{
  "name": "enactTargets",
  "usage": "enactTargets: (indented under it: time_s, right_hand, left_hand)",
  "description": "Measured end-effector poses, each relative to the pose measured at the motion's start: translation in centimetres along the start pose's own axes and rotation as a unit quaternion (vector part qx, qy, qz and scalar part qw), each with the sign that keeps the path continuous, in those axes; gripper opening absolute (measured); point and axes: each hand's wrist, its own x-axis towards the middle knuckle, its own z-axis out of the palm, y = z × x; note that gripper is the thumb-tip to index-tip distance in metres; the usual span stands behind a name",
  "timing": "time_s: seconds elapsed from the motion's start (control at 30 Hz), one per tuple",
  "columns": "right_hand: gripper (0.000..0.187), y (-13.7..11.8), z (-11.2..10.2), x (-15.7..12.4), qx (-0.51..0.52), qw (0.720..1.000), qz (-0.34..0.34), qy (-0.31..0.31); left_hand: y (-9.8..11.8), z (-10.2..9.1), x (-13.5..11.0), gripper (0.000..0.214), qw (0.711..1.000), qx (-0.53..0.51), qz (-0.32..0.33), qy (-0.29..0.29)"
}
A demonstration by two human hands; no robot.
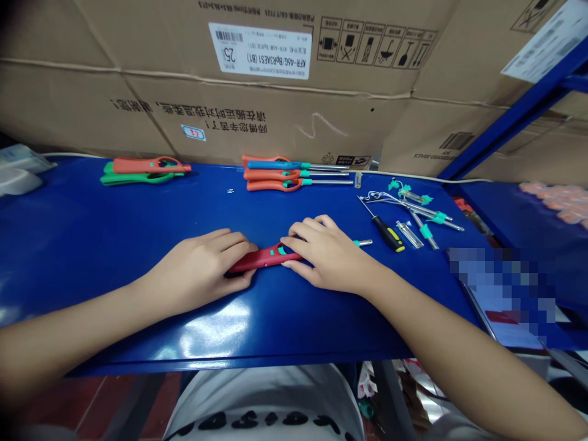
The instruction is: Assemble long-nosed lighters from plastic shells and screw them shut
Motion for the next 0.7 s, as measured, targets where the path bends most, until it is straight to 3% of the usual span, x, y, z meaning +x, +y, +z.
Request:
enactTargets:
  time_s: [0.3,0.5,0.7]
  right_hand:
    - [0.035,0.21,-0.06,-0.10,0.014,1.000,-0.009,0.005]
    - [0.025,0.40,-0.22,-0.04,0.004,0.996,-0.071,0.045]
    - [0.022,0.26,-0.32,-0.21,0.040,0.995,-0.069,0.064]
  left_hand:
    - [-0.73,0.82,0.01,0.021,0.999,-0.021,0.032,0.033]
    - [-0.37,0.86,-0.03,0.028,0.991,-0.107,0.052,0.056]
    - [-0.29,1.02,-0.09,0.027,0.982,-0.165,0.061,0.071]
